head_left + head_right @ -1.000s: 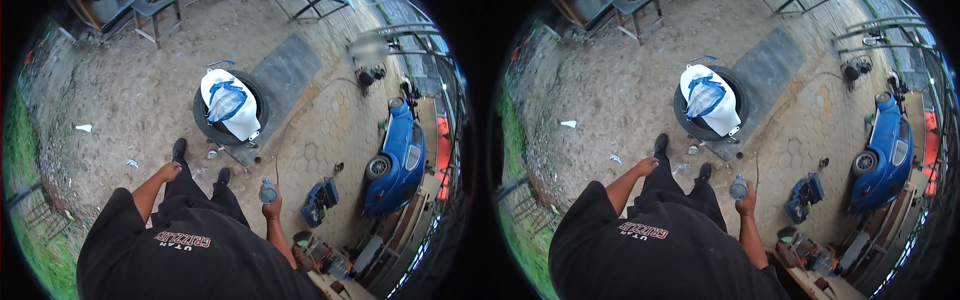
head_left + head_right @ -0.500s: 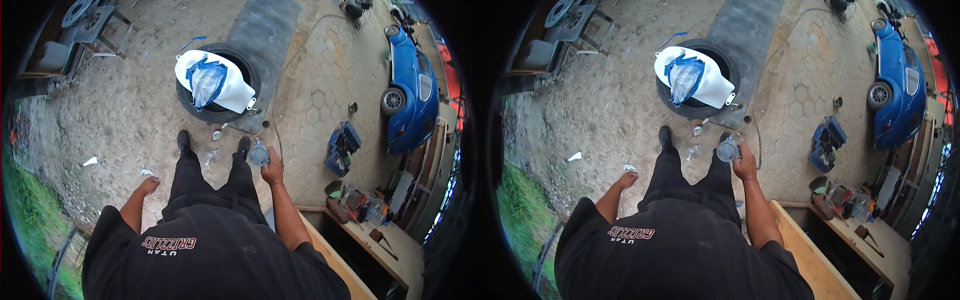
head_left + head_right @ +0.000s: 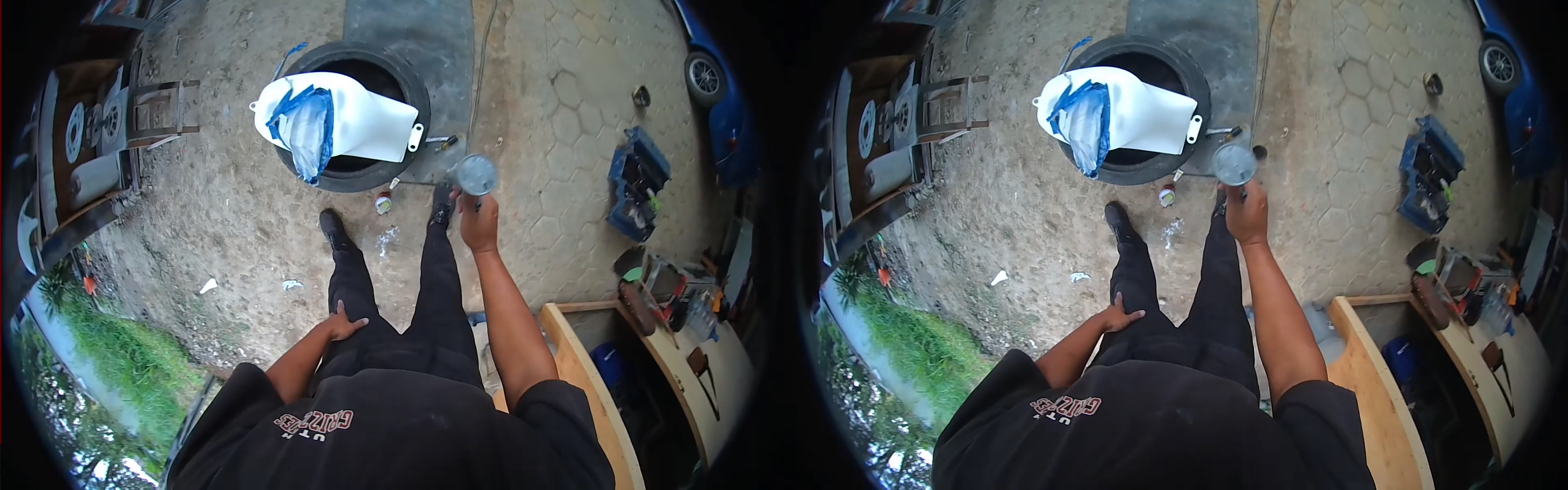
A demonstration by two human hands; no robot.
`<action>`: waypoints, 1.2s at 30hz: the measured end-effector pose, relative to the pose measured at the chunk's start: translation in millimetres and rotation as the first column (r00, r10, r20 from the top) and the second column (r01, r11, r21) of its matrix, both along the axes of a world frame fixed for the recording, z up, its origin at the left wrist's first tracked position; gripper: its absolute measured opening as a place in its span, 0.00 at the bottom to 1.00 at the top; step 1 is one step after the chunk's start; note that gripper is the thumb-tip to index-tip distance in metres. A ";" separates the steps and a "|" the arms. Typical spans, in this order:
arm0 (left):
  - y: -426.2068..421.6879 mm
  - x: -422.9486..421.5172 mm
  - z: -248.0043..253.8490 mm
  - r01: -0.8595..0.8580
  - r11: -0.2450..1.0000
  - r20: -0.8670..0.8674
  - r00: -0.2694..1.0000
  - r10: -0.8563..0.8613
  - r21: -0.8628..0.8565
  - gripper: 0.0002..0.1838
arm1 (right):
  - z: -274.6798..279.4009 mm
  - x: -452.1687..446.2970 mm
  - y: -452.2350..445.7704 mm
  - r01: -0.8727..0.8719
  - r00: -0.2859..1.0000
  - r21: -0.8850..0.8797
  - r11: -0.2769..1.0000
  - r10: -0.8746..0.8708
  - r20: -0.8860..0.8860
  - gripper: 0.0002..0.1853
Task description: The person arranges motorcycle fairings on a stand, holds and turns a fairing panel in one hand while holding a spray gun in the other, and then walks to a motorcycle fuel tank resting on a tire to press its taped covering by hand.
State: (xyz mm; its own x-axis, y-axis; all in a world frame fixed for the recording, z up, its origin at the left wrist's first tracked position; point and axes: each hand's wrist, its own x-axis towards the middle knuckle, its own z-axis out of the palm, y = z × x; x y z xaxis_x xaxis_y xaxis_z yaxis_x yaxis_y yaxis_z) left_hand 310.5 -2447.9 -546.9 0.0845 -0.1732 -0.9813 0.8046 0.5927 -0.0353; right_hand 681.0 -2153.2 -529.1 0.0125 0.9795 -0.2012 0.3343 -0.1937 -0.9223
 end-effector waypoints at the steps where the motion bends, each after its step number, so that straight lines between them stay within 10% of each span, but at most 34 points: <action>1: 0.7 5.2 -7.5 0.049 0.999 -0.019 0.999 -0.049 -0.004 0.83 | -11.8 6.7 1.9 0.043 0.998 -0.015 0.999 -0.044 -0.049 0.20; 14: 20.5 8.4 -43.8 0.213 0.977 -0.237 0.948 -0.211 -0.017 0.89 | -92.6 48.6 -23.9 0.547 0.728 -0.184 0.817 -0.572 -0.377 0.25; 36: 65.4 13.7 -64.0 0.244 0.969 -0.354 0.909 -0.218 0.031 0.78 | -143.9 44.3 -12.4 0.336 0.930 -0.014 0.942 -0.334 -0.155 0.17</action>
State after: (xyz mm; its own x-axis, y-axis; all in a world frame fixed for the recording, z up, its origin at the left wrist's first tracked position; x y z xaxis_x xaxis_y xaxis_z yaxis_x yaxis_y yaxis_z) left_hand 324.3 -2382.5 -610.9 -0.2959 -0.0740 -0.9524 0.8644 0.4035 -0.2999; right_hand 725.2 -2165.7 -673.0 0.3102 0.9261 -0.2148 0.1063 -0.2583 -0.9602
